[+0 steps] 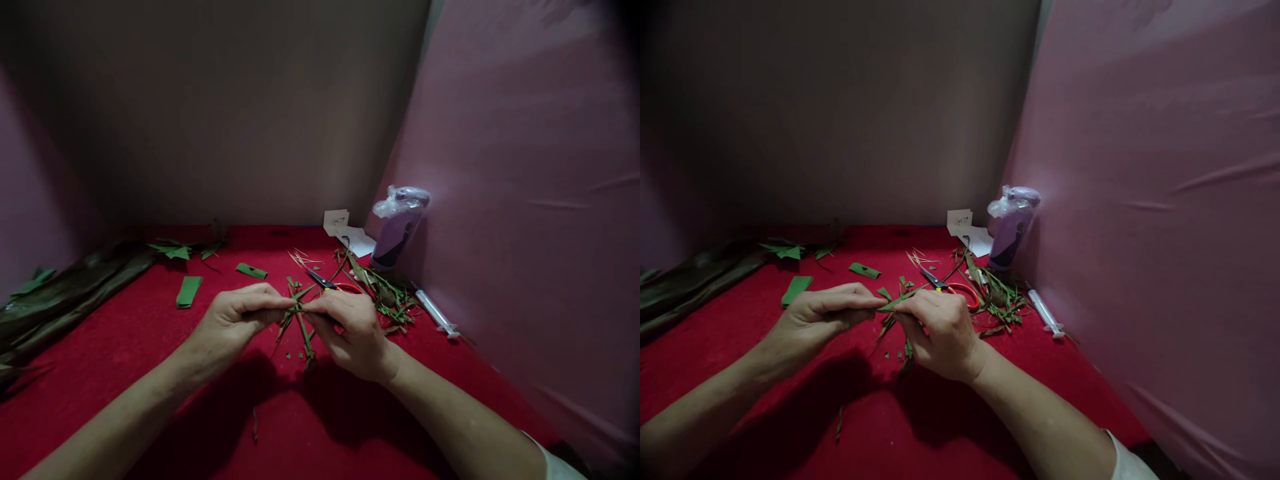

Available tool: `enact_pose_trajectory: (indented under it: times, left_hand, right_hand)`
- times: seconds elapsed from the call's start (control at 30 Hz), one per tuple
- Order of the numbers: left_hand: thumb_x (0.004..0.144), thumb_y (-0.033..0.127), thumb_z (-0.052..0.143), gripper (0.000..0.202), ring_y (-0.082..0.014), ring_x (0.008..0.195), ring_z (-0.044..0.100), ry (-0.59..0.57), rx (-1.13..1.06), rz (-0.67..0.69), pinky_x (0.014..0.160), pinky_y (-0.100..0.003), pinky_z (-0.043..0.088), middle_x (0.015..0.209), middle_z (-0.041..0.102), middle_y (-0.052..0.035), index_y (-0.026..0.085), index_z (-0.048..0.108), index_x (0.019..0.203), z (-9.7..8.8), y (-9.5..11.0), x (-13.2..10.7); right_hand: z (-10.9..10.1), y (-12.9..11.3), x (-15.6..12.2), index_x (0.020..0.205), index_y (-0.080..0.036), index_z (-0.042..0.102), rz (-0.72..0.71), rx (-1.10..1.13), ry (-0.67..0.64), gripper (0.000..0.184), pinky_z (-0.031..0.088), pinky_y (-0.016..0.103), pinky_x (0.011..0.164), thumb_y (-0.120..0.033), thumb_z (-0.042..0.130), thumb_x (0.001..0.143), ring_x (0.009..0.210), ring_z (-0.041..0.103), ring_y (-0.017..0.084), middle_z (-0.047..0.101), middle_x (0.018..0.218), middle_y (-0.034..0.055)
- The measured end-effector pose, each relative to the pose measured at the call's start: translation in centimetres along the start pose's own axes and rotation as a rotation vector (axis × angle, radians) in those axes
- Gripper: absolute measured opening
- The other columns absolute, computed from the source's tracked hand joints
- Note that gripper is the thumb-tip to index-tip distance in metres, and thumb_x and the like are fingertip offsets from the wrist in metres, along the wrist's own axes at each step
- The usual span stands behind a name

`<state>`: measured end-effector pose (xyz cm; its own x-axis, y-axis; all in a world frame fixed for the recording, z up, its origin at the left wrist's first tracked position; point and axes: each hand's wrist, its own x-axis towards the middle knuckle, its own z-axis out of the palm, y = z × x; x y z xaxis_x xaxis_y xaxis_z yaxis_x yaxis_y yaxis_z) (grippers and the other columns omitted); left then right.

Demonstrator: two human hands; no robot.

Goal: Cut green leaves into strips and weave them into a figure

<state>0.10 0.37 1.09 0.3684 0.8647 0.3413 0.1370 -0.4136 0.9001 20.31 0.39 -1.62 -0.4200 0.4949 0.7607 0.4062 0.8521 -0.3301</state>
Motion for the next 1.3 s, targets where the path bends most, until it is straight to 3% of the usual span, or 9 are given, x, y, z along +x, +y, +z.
enact_pose_trajectory:
  times: [0.1,0.2,0.33,0.43,0.57,0.7,0.83,1.07,1.3]
  left_hand:
    - [0.069,0.020,0.071,0.012,-0.0107,0.057,0.051,0.061,-0.085,-0.127,0.052,-0.022,0.040,0.065,0.064,0.0001,0.023,0.075,0.080,0.0,-0.2,-0.1]
    - [0.066,0.022,0.075,0.008,-0.0070,0.047,0.044,0.117,-0.273,-0.277,0.045,-0.018,0.035,0.053,0.060,0.0029,0.021,0.073,0.073,0.1,-0.6,-0.1]
    - [0.060,0.021,0.079,0.012,-0.0061,0.050,0.050,0.203,-0.606,-0.410,0.048,-0.016,0.039,0.055,0.062,0.0028,0.018,0.069,0.066,0.6,-1.0,0.0]
    - [0.063,0.022,0.078,0.012,-0.0061,0.054,0.053,0.250,-0.672,-0.469,0.051,-0.015,0.041,0.061,0.063,0.0008,0.016,0.071,0.070,0.7,-1.2,0.0]
    - [0.069,0.025,0.074,0.011,-0.0051,0.050,0.050,0.252,-0.670,-0.471,0.048,-0.014,0.039,0.060,0.063,-0.0002,0.015,0.071,0.073,0.6,-1.3,0.0]
    - [0.066,0.028,0.076,0.016,-0.0051,0.048,0.048,0.300,-0.695,-0.497,0.046,-0.015,0.037,0.057,0.062,-0.0005,0.014,0.071,0.071,0.7,-1.2,0.1]
    - [0.062,0.032,0.079,0.028,-0.0054,0.049,0.048,0.330,-0.714,-0.505,0.045,-0.015,0.036,0.058,0.059,0.0014,0.014,0.072,0.083,1.1,-1.3,0.2]
    - [0.066,0.027,0.076,0.019,-0.0039,0.043,0.036,0.157,-0.600,-0.455,0.041,-0.017,0.025,0.052,0.052,0.0038,0.013,0.070,0.077,2.1,-2.7,-0.5]
    - [0.070,0.027,0.073,0.016,-0.0052,0.043,0.036,0.154,-0.602,-0.418,0.041,-0.019,0.026,0.051,0.049,0.0043,0.014,0.065,0.069,2.0,-2.9,-0.3]
  right_hand:
    - [0.3,-0.4,0.1,0.086,-0.016,0.064,0.110,0.119,0.037,0.010,0.044,0.026,0.059,-0.016,0.055,0.084,0.061,0.056,0.013,0.065,0.071,0.0033]
    - [0.9,-0.9,0.1,0.076,-0.016,0.064,0.339,0.305,0.051,0.008,0.037,0.021,0.048,-0.017,0.057,0.081,0.050,0.047,0.009,0.056,0.058,-0.0019]
    - [1.5,-1.3,0.0,0.069,-0.017,0.059,0.601,0.570,0.033,0.011,0.033,0.020,0.044,-0.023,0.059,0.078,0.046,0.042,0.008,0.050,0.054,-0.0046]
    - [1.8,-1.5,0.1,0.065,-0.016,0.056,0.688,0.672,0.033,0.015,0.035,0.020,0.044,-0.025,0.060,0.076,0.046,0.044,0.008,0.051,0.053,-0.0045]
    - [2.1,-1.5,0.1,0.064,-0.016,0.055,0.743,0.721,0.030,0.017,0.033,0.019,0.043,-0.027,0.061,0.075,0.044,0.042,0.007,0.050,0.050,-0.0050]
    - [2.2,-1.5,0.1,0.064,-0.016,0.055,0.799,0.754,0.020,0.018,0.032,0.019,0.042,-0.028,0.061,0.076,0.042,0.041,0.006,0.051,0.049,-0.0050]
    - [2.3,-1.5,0.1,0.064,-0.016,0.056,0.821,0.738,0.023,0.018,0.030,0.018,0.042,-0.027,0.061,0.077,0.042,0.040,0.006,0.052,0.048,-0.0047]
    - [2.9,-1.2,-0.3,0.067,-0.016,0.057,0.784,0.666,0.031,0.017,0.032,0.020,0.045,-0.027,0.059,0.080,0.046,0.041,0.007,0.049,0.052,-0.0046]
    - [2.6,-1.3,-0.4,0.074,-0.016,0.059,0.759,0.603,-0.022,0.016,0.035,0.020,0.047,-0.029,0.056,0.084,0.049,0.044,0.008,0.053,0.056,-0.0030]
